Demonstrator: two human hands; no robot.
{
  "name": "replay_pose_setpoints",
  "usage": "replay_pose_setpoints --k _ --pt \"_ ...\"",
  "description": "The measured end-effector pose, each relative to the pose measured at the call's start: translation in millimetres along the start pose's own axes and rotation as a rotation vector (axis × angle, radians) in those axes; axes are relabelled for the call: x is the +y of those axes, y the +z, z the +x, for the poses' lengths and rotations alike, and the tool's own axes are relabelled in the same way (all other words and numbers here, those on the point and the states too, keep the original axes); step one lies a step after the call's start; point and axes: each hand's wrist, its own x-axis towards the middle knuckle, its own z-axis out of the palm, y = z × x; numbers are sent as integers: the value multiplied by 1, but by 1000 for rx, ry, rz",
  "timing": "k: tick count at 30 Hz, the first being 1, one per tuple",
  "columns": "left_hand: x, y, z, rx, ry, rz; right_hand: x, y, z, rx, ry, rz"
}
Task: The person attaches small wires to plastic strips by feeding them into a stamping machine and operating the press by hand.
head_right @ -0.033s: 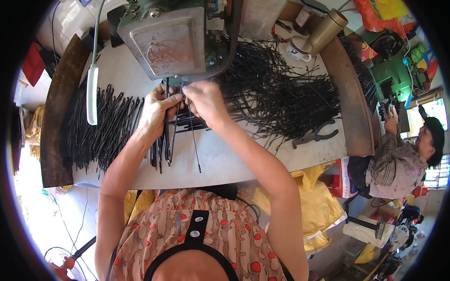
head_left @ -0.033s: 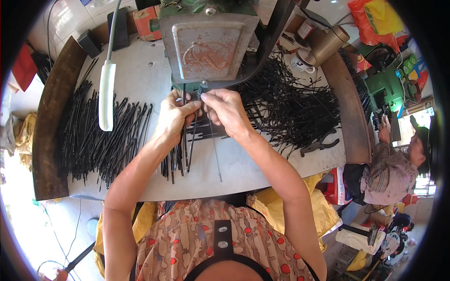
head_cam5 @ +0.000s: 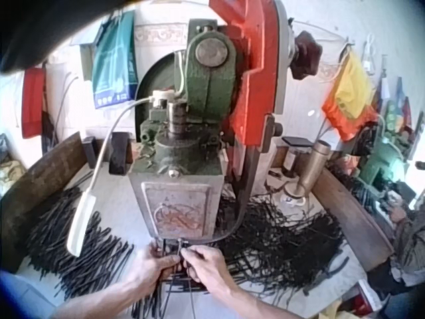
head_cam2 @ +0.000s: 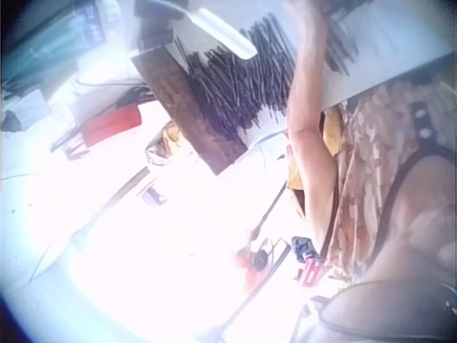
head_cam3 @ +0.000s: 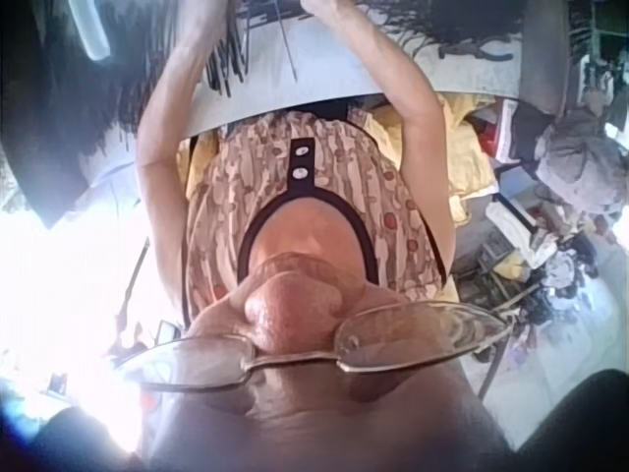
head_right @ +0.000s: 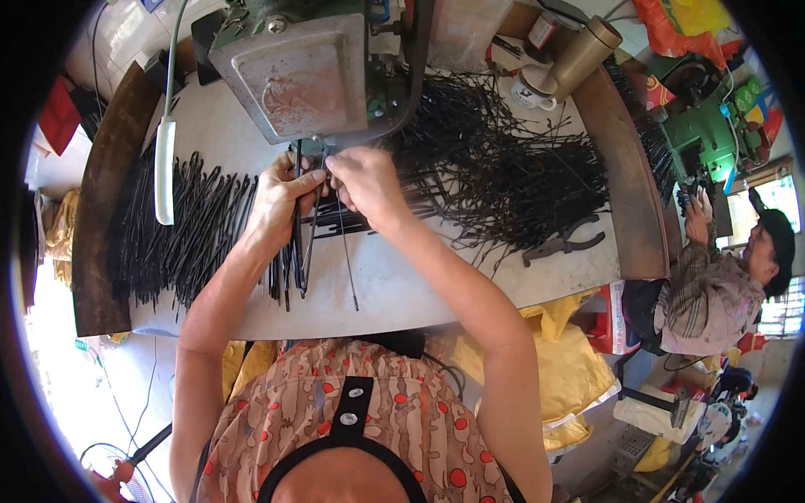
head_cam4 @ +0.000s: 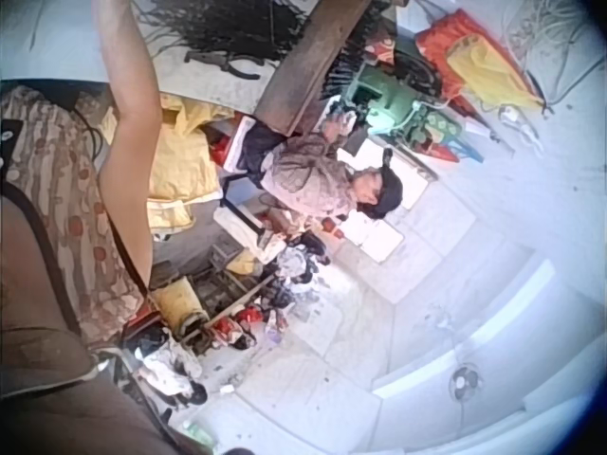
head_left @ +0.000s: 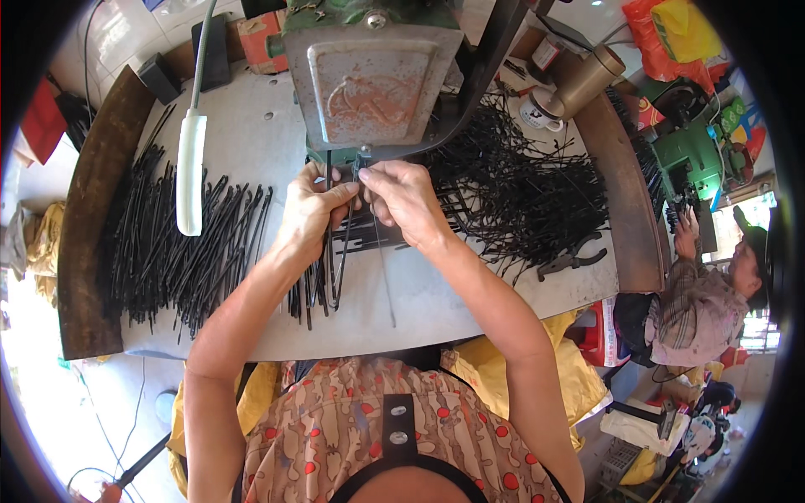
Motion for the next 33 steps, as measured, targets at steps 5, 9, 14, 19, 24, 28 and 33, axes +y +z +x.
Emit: replay_pose_setpoints --k 5,9,14,19,24,28,33 --pt "3 1 0 31 -49 -15 2 0 1 -4 24 20" --pt "1 2 2 25 -86 -64 -4 -4 -4 19 19 -43" --pt "6 -3 2 -8 -107 -20 -28 -31 -60 -299 163 -481" --pt "21 -10 1 -4 -98 75 -13 -68 -159 -956 267 -934" --pt "46 -60 0 -62 45 584 26 -89 -214 -597 259 -1283" --pt "47 -121 -16 198 267 1437 60 -81 -215 -332 133 -1356" --pt "44 -103 -62 243 220 1798 100 -68 -182 -521 241 -1137"
